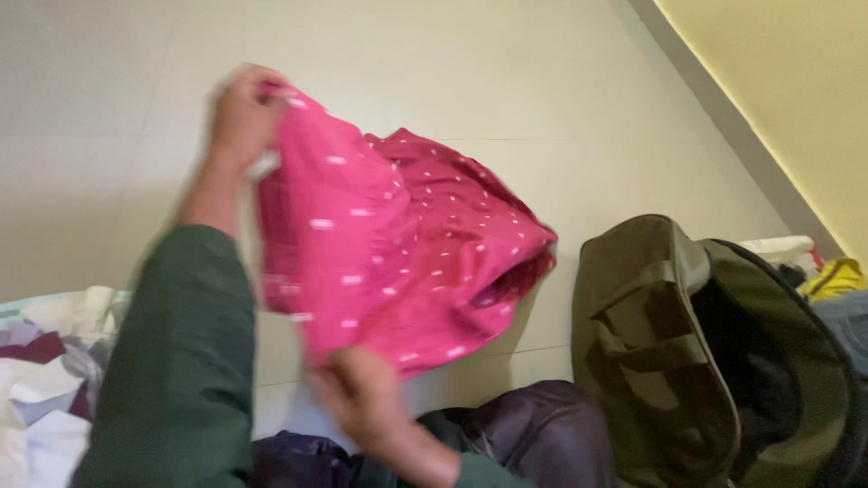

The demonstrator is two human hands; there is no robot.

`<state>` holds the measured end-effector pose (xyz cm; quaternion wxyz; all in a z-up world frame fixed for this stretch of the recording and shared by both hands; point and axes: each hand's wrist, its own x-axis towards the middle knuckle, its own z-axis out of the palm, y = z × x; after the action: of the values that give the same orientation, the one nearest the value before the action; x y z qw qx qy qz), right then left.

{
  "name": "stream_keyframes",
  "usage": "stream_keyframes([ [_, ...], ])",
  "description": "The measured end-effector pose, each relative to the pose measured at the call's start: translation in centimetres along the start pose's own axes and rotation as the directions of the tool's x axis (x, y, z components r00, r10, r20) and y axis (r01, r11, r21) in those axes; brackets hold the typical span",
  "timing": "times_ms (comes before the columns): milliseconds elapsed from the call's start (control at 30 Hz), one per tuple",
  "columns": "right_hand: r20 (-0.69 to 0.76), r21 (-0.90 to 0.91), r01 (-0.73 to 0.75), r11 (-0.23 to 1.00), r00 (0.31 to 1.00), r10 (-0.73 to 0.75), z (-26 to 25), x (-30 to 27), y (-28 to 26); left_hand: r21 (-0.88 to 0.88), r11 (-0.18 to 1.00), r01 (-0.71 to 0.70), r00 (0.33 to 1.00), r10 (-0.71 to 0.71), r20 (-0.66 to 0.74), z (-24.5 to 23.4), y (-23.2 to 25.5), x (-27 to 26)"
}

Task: The person fastens the buttons of a shirt and then folds it on the floor next to a pile of other shirts and a bag.

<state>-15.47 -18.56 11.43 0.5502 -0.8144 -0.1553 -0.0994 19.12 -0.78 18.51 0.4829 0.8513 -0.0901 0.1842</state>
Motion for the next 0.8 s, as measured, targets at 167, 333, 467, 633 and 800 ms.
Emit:
stream_keyframes([
  [167,0.386,0.142,0.571,0.809,0.721,-0.576,4.8,-0.8,-4.4,0.593,0.727,0.347,0.938,-0.263,-0.226,-14.1,-5.5,-3.7],
  [333,0.679,0.263,0.204,0.943,0.656,-0.331,4.6,-3.3,4.0,0.702,0.493,0.513,0.833,-0.482,-0.270,-14.1,-13.5,-13.0],
  [467,0.747,-0.188,0.076,0.979,0.659,0.092,0.0,-5.5,16.2,0.687,0.697,0.207,0.964,-0.264,-0.023,-6.5,-17.6,-21.5],
  [633,0.603,-0.778,0.163,0.606,0.462,0.651,-10.0,-6.3,26.6,-0.008,0.914,0.406,0.720,-0.314,0.618,5.6,-12.3,-32.5],
  [800,0.151,-0.720,-0.465,0.515,0.620,0.770,-17.5,-4.7,32.0,0.351,0.935,-0.045,0.270,-0.327,0.906,9.4,-5.0,-39.1],
])
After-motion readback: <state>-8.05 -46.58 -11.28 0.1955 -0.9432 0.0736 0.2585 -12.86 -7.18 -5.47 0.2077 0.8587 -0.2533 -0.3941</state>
